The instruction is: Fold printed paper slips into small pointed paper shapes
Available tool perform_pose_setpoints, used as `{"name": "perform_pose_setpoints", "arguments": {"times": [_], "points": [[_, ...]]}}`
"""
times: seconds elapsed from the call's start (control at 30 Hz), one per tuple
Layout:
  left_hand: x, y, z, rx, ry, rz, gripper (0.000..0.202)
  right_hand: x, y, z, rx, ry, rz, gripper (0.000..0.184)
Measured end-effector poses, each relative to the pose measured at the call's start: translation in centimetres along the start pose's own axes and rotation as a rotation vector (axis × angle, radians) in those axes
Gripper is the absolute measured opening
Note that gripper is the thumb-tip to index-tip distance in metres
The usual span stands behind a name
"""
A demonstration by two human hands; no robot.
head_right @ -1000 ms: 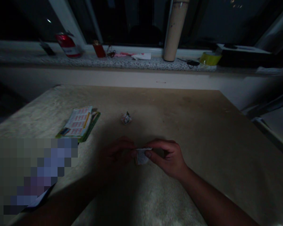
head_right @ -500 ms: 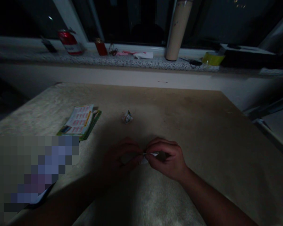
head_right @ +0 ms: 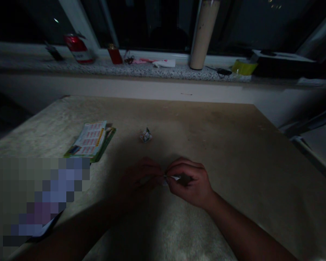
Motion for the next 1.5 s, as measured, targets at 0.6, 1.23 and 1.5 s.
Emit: {"name": "perform_pose_setpoints", "arguments": {"times": [0.6, 1.23, 1.5], "points": [[0.0, -0.4, -0.6, -0.061, 0.099, -0.107, 0.005, 0.3, -0.2, -0.9, -0.055, 0.029, 0.032, 0.01], [-0.2, -0.3, -0.6, -0.035, 0.094, -0.091, 0.005, 0.5, -0.2, -1.2, 0.022, 0.04, 0.049, 0.012], [-0.1, 0.1, -0.6, 0.047, 0.069, 0.014, 0.005, 0.6, -0.3, -1.5, -0.059, 0.044, 0.008, 0.009]]}}
Point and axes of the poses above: each hand's wrist, its own x-axis towards the middle knuckle, its own z-axis out of the palm, y = z × x, the point moved 3 cm from there along x, towards the middle knuckle, and after that the axes turned 12 degrees about -x, right-handed, at the moved point
